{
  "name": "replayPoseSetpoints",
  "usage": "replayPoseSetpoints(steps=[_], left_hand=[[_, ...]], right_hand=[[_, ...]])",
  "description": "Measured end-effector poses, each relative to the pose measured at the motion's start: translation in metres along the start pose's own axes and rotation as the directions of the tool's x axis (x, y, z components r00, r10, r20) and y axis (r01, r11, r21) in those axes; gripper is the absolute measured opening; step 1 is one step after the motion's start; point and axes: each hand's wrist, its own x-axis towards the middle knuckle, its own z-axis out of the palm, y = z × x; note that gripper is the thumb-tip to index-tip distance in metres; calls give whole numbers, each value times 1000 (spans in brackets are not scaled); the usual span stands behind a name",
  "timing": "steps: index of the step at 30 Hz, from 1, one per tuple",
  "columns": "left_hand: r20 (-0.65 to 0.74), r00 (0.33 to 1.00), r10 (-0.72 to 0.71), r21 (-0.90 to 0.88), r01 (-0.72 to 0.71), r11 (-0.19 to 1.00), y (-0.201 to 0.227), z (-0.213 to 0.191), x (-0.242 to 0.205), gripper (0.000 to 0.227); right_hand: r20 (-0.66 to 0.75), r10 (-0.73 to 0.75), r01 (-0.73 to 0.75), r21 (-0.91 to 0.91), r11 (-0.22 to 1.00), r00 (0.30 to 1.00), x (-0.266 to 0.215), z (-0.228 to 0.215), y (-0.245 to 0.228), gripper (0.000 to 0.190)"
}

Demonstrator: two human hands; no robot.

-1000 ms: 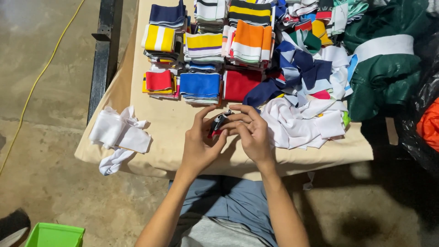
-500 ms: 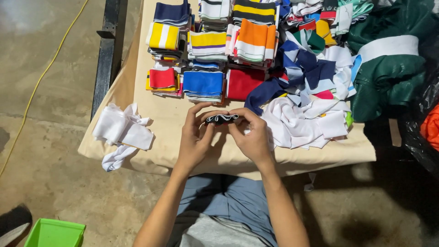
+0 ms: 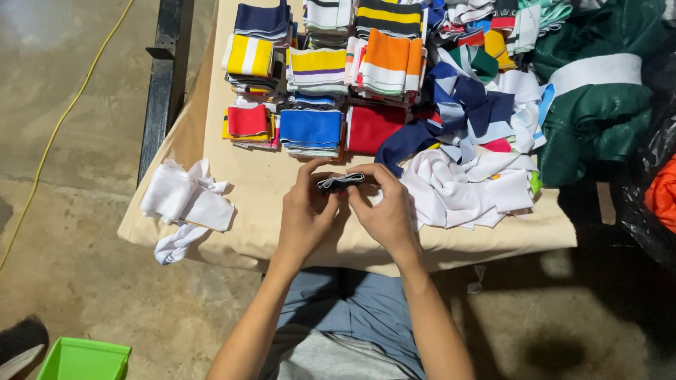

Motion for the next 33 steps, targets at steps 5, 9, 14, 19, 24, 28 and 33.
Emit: replayPoseSetpoints(steps=[5, 9, 14, 19, 24, 28, 33], left_hand=[[-43, 999, 6, 6, -6, 1000, -4, 1, -4, 52], [-26, 999, -23, 67, 25, 997, -5, 1, 0, 58], [-19, 998, -58, 68, 59, 996, -11, 2, 1, 47], [-76, 997, -2, 120, 11, 993, -7, 4, -1, 35], [-58, 986, -156, 118, 162, 980, -24, 10, 1, 32], [-92, 985, -146, 81, 153, 985, -17, 7, -3, 30], [-110, 992, -63, 98, 74, 992, -17, 7, 0, 26]], right_hand=[[-52, -23, 24, 13, 1000, 998, -3, 0, 7, 21], [8, 51, -50, -101, 994, 999, -2, 0, -5, 25], [22, 56, -53, -121, 991, 998, 0, 1, -5, 28], [-37, -7, 6, -24, 1000, 999, -2, 3, 4, 24], [-19, 19, -21, -139, 990, 1000, -2, 5, -1, 23], [-36, -18, 13, -132, 991, 999, -4, 3, -4, 24], [-20, 83, -85, -146, 986, 996, -2, 5, -10, 20]])
